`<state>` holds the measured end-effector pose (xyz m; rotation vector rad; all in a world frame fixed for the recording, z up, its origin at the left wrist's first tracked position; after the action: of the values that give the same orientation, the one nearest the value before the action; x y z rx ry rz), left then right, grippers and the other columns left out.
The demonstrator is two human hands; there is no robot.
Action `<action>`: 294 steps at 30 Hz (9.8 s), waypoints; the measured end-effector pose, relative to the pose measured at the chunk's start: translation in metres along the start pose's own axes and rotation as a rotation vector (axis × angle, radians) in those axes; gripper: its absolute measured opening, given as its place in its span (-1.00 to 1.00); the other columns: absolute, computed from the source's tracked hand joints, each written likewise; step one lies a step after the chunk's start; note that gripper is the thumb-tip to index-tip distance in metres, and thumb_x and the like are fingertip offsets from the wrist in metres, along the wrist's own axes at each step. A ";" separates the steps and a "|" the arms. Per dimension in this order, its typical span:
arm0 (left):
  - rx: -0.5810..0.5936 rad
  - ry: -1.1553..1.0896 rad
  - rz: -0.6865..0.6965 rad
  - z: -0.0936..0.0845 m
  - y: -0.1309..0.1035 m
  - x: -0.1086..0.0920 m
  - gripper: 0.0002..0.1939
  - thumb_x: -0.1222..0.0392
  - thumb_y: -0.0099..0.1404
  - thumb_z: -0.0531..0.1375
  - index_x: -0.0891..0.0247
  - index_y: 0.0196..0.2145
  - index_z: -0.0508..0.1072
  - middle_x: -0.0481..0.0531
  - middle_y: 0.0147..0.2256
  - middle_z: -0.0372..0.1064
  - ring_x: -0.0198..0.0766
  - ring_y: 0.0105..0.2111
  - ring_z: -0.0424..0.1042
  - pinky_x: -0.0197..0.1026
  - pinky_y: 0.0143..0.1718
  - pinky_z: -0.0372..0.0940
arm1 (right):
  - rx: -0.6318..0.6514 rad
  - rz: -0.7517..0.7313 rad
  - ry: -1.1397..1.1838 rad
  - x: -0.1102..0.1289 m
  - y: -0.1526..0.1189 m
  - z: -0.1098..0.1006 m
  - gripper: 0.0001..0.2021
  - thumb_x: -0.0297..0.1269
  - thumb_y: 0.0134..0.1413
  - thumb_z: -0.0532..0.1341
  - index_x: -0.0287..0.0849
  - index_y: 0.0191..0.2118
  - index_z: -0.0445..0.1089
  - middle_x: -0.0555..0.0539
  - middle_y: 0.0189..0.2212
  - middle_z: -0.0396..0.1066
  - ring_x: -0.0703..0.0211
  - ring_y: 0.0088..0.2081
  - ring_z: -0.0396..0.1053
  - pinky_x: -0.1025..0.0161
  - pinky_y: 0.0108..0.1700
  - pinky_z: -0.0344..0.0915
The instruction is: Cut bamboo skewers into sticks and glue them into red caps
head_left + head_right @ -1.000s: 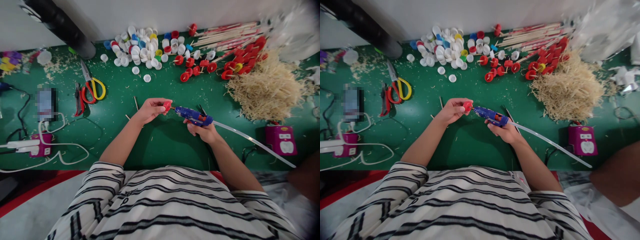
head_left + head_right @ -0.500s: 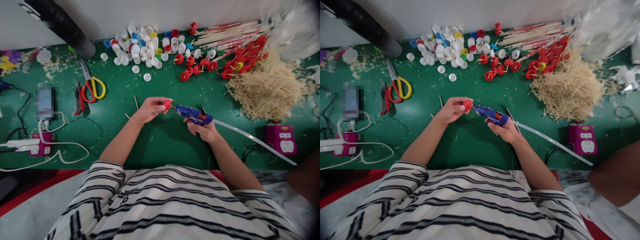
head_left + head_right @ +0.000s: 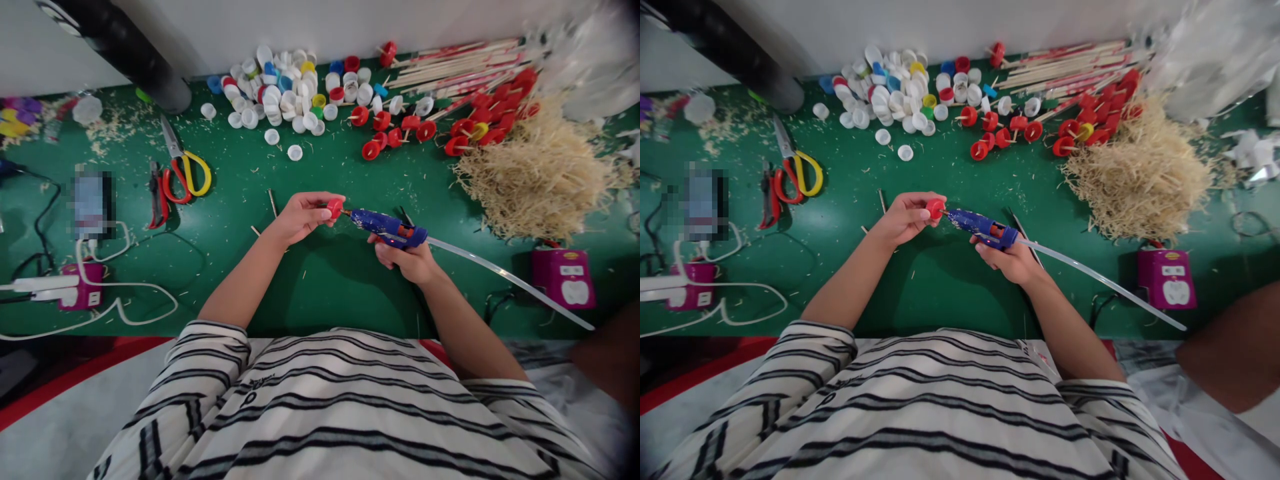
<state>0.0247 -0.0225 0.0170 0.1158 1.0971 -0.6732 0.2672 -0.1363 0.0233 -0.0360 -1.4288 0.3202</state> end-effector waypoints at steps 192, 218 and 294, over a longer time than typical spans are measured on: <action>0.057 -0.011 0.081 -0.009 0.005 0.007 -0.52 0.21 -0.23 0.70 0.05 -0.28 0.79 -0.04 -0.24 0.65 -0.38 -0.29 0.58 -0.33 -0.29 0.53 | -0.146 0.038 -0.053 0.000 0.000 0.005 -0.65 -0.01 0.00 0.52 -0.16 -0.23 0.60 0.07 -0.62 0.35 0.30 -0.63 0.21 0.27 -0.59 0.15; 0.045 -0.127 0.057 -0.009 0.003 0.000 -0.52 0.09 -0.14 0.68 0.12 -0.21 0.77 -0.06 -0.25 0.66 -0.40 -0.37 0.61 -0.37 -0.31 0.56 | -0.081 -0.088 0.106 -0.004 0.001 -0.001 -0.70 -0.05 0.06 0.53 -0.15 -0.22 0.62 0.09 -0.64 0.32 0.31 -0.66 0.18 0.25 -0.58 0.12; 0.155 0.004 0.026 -0.005 0.001 0.000 -0.58 0.06 0.02 0.63 0.09 -0.13 0.79 0.02 -0.22 0.71 -0.37 -0.34 0.62 -0.36 -0.29 0.56 | -0.081 -0.036 -0.037 0.000 -0.001 0.000 -0.66 -0.02 0.07 0.50 -0.16 -0.19 0.57 0.10 -0.61 0.33 0.28 -0.64 0.22 0.21 -0.56 0.17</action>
<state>0.0217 -0.0194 0.0148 0.2641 1.0447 -0.7341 0.2670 -0.1378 0.0232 -0.0706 -1.4765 0.2342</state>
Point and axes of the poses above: each hand's wrist, its own y-axis towards the middle knuckle, its own z-axis out of the palm, x = y × z, the point moved 1 cm from there along y, towards the middle knuckle
